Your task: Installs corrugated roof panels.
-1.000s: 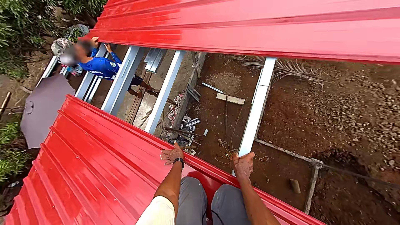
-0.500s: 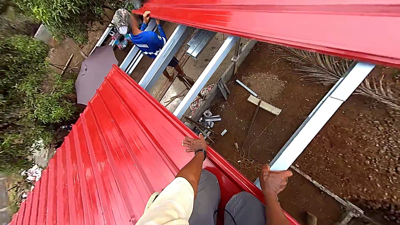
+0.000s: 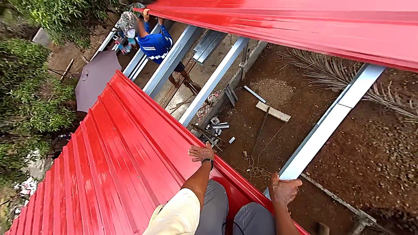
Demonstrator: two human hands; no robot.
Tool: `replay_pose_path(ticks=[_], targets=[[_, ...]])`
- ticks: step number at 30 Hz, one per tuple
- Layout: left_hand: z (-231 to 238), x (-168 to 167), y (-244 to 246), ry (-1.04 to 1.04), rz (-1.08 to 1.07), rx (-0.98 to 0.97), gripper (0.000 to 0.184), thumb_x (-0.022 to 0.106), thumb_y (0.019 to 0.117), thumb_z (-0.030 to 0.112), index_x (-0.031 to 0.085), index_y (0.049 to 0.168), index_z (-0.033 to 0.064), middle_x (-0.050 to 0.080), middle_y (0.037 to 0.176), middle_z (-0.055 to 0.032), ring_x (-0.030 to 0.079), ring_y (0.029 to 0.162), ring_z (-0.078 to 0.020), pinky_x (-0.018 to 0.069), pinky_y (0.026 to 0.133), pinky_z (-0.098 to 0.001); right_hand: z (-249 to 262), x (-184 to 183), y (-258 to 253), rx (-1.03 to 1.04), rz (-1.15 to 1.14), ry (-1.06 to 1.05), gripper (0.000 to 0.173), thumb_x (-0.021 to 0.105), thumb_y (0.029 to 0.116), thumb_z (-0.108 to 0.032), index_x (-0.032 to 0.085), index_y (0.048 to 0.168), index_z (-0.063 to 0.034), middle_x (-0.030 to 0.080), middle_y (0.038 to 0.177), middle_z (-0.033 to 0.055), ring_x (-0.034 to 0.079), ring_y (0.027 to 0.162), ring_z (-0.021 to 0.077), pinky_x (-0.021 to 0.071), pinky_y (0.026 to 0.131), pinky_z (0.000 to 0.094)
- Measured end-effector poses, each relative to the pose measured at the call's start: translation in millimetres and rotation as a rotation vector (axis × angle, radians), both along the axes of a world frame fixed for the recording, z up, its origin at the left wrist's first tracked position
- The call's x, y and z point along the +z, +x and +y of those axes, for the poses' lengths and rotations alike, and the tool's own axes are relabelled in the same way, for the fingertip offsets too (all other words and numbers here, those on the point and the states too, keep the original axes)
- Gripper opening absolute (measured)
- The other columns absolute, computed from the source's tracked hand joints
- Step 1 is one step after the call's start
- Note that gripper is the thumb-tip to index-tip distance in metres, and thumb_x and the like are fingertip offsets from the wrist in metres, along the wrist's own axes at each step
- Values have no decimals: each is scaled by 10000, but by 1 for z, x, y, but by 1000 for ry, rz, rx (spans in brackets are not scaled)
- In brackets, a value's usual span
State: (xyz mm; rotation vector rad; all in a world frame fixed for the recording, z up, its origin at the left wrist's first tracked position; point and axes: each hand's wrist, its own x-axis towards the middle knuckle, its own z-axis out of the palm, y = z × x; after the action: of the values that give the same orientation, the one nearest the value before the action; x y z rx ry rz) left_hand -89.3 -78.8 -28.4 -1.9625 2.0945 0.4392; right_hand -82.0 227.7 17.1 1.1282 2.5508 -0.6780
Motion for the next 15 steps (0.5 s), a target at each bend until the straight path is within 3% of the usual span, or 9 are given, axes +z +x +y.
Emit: replay_pose_path(ticks=[2, 4, 10, 15], targets=[[1, 1, 0, 4, -24, -16, 1027, 452, 895, 786, 337, 1575, 26, 130, 1687, -252, 124, 1563, -434, 188, 1156, -751, 0, -1, 0, 0, -8, 10, 830, 722, 889, -401, 322, 1498, -4, 635, 1267, 281, 662, 1153, 435, 536, 934, 613], [-1, -10, 2, -24, 5, 2, 1100, 497, 864, 792, 266, 1596, 5, 131, 1678, -271, 128, 1558, -437, 182, 1145, -757, 0, -1, -1, -3, -12, 10, 831, 721, 892, -409, 317, 1501, -12, 632, 1276, 277, 660, 1160, 429, 537, 941, 606], [0, -9, 3, -28, 35, -6, 1079, 464, 886, 786, 278, 1583, -17, 150, 1671, -286, 154, 1556, -439, 198, 1154, -751, -1, 1, 0, -3, -4, 9, 839, 729, 889, -400, 312, 1502, -6, 631, 1277, 281, 662, 1158, 432, 536, 942, 605], [0, -8, 3, -33, 0, -10, 1120, 475, 879, 792, 209, 1604, -19, 121, 1678, -280, 143, 1558, -437, 225, 1150, -746, 1, -3, 1, 2, -11, 14, 848, 722, 895, -419, 306, 1513, -12, 626, 1285, 280, 660, 1160, 431, 538, 942, 605]])
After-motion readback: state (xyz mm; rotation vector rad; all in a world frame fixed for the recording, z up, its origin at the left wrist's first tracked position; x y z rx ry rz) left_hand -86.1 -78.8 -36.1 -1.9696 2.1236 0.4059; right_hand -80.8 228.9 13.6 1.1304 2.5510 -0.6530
